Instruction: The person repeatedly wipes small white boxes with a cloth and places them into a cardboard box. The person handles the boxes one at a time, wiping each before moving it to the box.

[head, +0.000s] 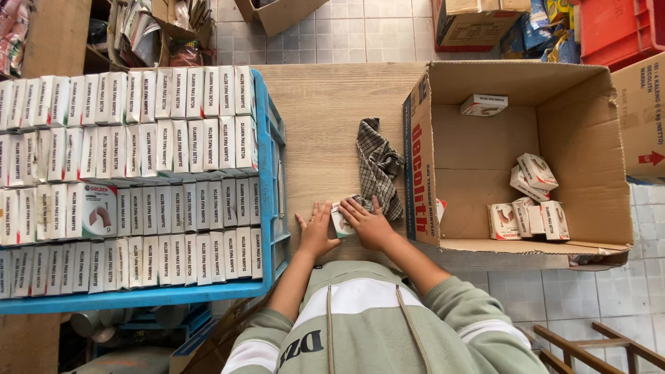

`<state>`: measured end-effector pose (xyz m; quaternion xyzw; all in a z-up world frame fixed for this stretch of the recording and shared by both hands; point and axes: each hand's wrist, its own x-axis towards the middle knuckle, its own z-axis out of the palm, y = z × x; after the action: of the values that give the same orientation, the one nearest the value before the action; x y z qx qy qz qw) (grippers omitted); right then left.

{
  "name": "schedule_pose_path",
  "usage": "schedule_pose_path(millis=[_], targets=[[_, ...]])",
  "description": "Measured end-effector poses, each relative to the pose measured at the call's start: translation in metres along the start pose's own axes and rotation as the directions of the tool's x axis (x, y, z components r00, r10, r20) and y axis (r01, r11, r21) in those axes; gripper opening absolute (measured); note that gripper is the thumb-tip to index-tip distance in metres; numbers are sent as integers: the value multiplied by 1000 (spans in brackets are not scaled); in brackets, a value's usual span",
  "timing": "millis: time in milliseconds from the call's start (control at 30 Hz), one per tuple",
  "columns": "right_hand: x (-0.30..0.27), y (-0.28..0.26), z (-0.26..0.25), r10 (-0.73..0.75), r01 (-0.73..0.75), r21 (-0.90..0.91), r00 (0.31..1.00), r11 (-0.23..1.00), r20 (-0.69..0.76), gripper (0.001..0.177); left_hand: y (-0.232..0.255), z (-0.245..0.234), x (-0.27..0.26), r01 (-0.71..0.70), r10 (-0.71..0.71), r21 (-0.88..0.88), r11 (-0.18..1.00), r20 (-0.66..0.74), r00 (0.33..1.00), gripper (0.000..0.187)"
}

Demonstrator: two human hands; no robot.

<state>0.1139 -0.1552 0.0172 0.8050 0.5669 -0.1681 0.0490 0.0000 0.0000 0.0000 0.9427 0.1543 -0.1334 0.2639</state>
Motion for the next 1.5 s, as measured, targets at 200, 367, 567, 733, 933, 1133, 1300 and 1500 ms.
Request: schedule_pose_path(millis=[200, 367, 567, 733, 933, 1133, 1300, 1500], targets=[[2, -15, 47, -181, 192, 16, 948, 981, -264, 86, -3, 9, 3, 0, -1, -26, 1000, -37, 999, 113], [-29, 7, 43, -78, 350, 390, 820, 852, -566, 44, 2, 1, 2, -32, 11, -136, 990, -149, 989, 114], [-24, 20, 45, 483, 82, 826, 777, 558, -404, 59, 26, -23, 11, -75, 69, -22, 997, -211, 975, 118], [-22, -8, 4, 130, 281, 463, 725, 841, -676, 44, 27, -15, 22, -64, 57, -24, 998, -210, 976, 104], [-7, -9, -16, 147, -112, 143, 954, 983, -261, 84, 35, -26, 19, -43, 31, -125, 991, -98, 995, 109], [-25, -17, -3, 60, -51, 36, 949, 998, -310, 75, 33, -32, 14, -22, 8, -146, 989, -99, 995, 107], [-13, -8, -19, 90, -85, 30, 959, 996, -268, 78, 37, -33, 15, -47, 31, -145, 988, -111, 993, 106], [-14, -21, -15, 131, -107, 135, 974, 985, -187, 75, 31, -31, 16, -16, 6, -117, 993, -82, 997, 109]])
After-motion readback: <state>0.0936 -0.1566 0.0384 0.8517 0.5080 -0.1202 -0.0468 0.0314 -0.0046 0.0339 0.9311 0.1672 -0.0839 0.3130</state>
